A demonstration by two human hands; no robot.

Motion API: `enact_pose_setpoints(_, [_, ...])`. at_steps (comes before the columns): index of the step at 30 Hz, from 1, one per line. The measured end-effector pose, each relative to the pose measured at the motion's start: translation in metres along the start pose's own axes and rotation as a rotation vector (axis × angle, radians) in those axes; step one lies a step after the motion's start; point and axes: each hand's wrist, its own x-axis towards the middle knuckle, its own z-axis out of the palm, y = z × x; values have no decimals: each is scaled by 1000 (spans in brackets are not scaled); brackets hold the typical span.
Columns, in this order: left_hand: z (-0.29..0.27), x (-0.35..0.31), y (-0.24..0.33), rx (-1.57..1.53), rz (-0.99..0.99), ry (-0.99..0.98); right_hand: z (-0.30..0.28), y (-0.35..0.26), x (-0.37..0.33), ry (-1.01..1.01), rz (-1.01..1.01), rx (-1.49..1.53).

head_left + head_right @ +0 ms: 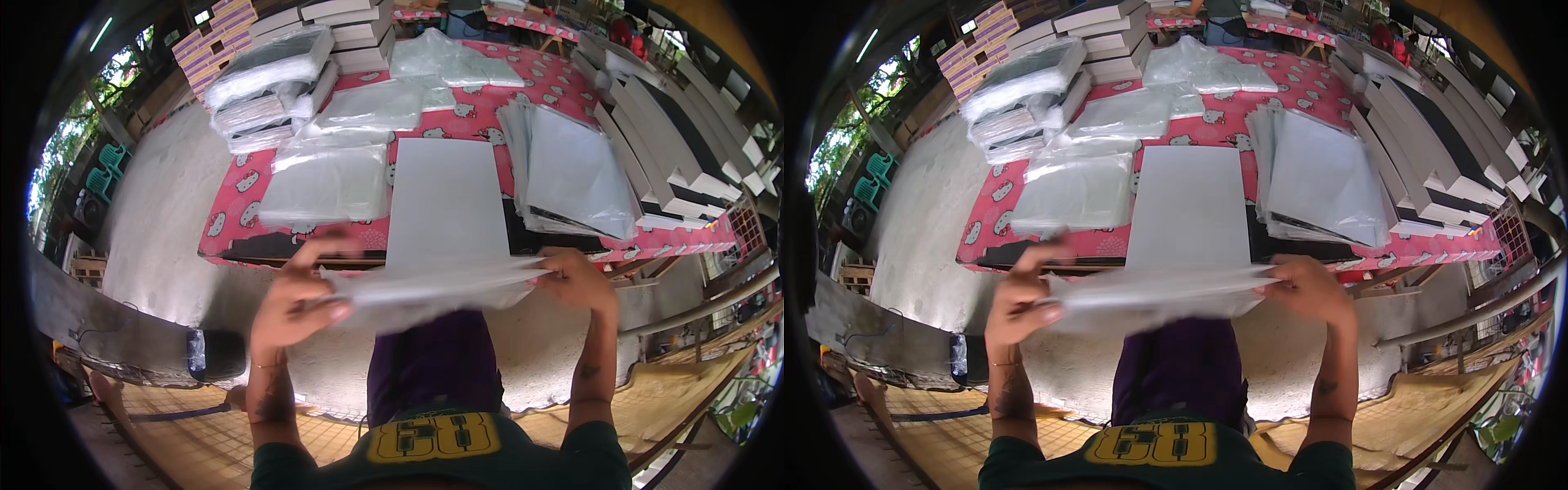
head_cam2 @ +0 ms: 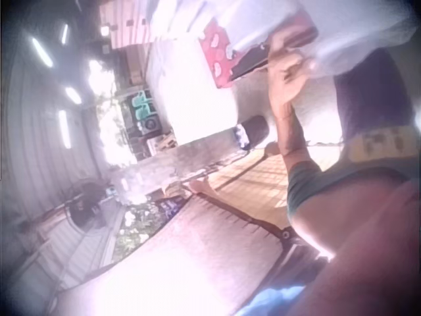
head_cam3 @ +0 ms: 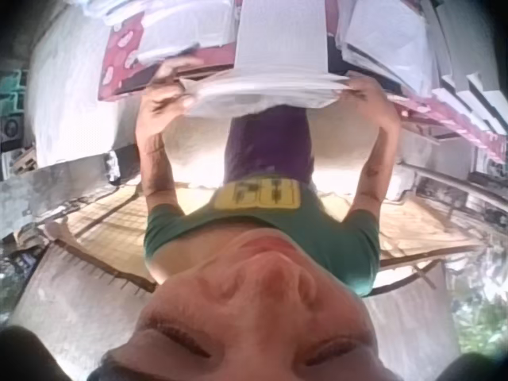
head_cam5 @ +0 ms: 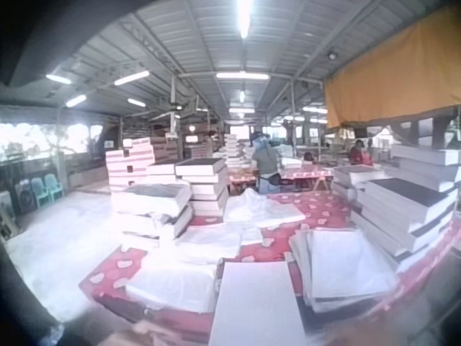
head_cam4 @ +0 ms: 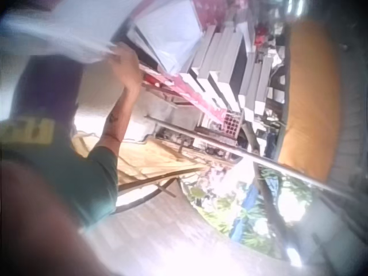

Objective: The person places black rectangular objects into plastic bags and stacks the bagged items on a table.

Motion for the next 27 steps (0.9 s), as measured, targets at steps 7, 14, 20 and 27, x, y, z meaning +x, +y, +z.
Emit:
enact_pose_setpoints(7, [30,11,-4,-403,-213,190,53,45,-2,-303,-57,1446])
enact_pose_setpoints(14, [35,16,-40,-294,-333,-555,75,88,-2,-123,-142,1255])
enact_pose_setpoints(20, [53,-20,-53,-964,-590,224,83,64,3,-553,-312,652])
enact_pose_setpoints(27, [70,-48,-98,-1005,-488,-345,98,87,-34,98,-49,1714])
